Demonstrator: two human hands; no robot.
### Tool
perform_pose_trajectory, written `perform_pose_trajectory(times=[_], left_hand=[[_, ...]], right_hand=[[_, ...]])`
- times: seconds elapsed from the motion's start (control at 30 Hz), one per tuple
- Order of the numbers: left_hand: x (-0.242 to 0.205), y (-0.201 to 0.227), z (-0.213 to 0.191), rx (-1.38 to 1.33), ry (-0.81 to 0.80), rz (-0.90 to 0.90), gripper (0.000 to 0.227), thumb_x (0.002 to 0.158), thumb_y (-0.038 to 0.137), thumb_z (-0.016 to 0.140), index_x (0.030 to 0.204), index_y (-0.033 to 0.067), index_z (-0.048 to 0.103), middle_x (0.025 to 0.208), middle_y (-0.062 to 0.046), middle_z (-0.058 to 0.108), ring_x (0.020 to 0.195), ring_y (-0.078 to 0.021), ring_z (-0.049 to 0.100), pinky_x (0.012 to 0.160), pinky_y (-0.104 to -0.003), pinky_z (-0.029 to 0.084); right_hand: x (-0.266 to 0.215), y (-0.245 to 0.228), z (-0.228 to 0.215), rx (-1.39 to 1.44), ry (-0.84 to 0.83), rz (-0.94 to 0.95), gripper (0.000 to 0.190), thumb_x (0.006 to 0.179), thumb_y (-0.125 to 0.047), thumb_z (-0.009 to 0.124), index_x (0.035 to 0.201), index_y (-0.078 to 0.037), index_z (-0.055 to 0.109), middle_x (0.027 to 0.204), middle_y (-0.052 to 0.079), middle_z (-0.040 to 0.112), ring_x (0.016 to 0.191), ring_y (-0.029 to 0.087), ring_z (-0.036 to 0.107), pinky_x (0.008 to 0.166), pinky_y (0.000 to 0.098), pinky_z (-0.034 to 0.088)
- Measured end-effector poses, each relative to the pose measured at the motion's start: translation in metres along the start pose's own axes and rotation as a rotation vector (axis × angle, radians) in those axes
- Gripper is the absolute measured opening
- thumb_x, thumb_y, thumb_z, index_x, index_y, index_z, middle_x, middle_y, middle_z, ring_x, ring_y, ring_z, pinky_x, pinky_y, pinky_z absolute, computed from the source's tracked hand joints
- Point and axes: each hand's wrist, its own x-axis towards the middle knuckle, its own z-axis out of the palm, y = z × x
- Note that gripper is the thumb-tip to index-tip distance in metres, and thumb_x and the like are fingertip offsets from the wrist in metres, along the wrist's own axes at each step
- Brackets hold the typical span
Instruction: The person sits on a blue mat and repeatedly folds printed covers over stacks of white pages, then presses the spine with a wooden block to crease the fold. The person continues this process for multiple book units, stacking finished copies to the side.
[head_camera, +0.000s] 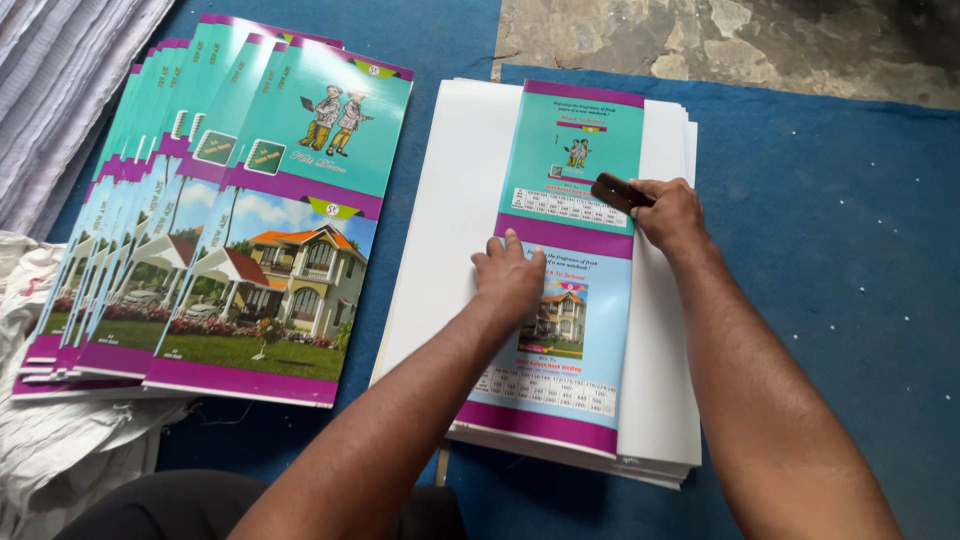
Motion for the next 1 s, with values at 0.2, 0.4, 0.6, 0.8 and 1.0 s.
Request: perform_pose_trajectory(times=[0.2, 0.4, 0.6, 0.8, 1.0], left_hand=[[-0.002, -0.003, 0.006, 0.023, 0.004, -0.019, 0.103, 0.07, 0.039, 0.093, 0.156, 0.0247, 0.038, 0.164, -0.025, 0.024, 0.145, -0.045, 0.031, 0.112, -0.073, 0.024], [0.001, -0.006, 0.007, 0.069, -0.012, -0.014, 0.108, 0.069, 0.043, 0.093, 0.158, 0.0279, 0.035, 0.165, -0.023, 0.025, 0.146, -0.0416, 0.031, 0.113, -0.073, 0.024], [0.009, -0.003, 0.012, 0.052, -0.027, -0.037, 0.109, 0.069, 0.038, 0.094, 0.16, 0.0279, 0.033, 0.165, -0.023, 0.025, 0.145, -0.0415, 0.033, 0.112, -0.068, 0.03], [0.012, -0.003, 0.014, 0.041, -0.048, -0.047, 0.114, 0.067, 0.038, 0.095, 0.161, 0.0267, 0.031, 0.166, -0.025, 0.022, 0.145, -0.0432, 0.031, 0.109, -0.067, 0.035], [0.011, 0.0, 0.013, 0.026, -0.066, -0.067, 0.115, 0.067, 0.04, 0.095, 0.161, 0.0264, 0.03, 0.166, -0.025, 0.021, 0.146, -0.0432, 0.031, 0.111, -0.066, 0.034]], right_hand=[[-0.035, -0.003, -0.005, -0.044, -0.022, -0.037, 0.048, 0.085, -0.01, 0.078, 0.13, -0.026, 0.071, 0.123, 0.015, 0.063, 0.119, 0.03, 0.062, 0.107, 0.042, 0.05], [-0.074, -0.01, -0.009, -0.069, -0.09, 0.037, 0.044, 0.089, -0.012, 0.075, 0.13, -0.029, 0.072, 0.12, 0.012, 0.063, 0.118, 0.028, 0.061, 0.107, 0.0418, 0.05], [-0.104, -0.008, -0.01, -0.03, -0.153, 0.05, 0.043, 0.09, -0.01, 0.072, 0.129, -0.028, 0.071, 0.117, 0.01, 0.064, 0.114, 0.025, 0.063, 0.104, 0.0408, 0.053], [-0.131, -0.008, -0.014, -0.098, -0.182, -0.016, 0.045, 0.086, -0.007, 0.075, 0.126, -0.027, 0.074, 0.121, 0.011, 0.066, 0.116, 0.026, 0.064, 0.107, 0.0402, 0.051], [-0.158, -0.013, -0.019, -0.09, -0.248, -0.005, 0.043, 0.088, -0.008, 0.072, 0.126, -0.027, 0.073, 0.124, 0.01, 0.065, 0.116, 0.025, 0.064, 0.105, 0.0374, 0.053]])
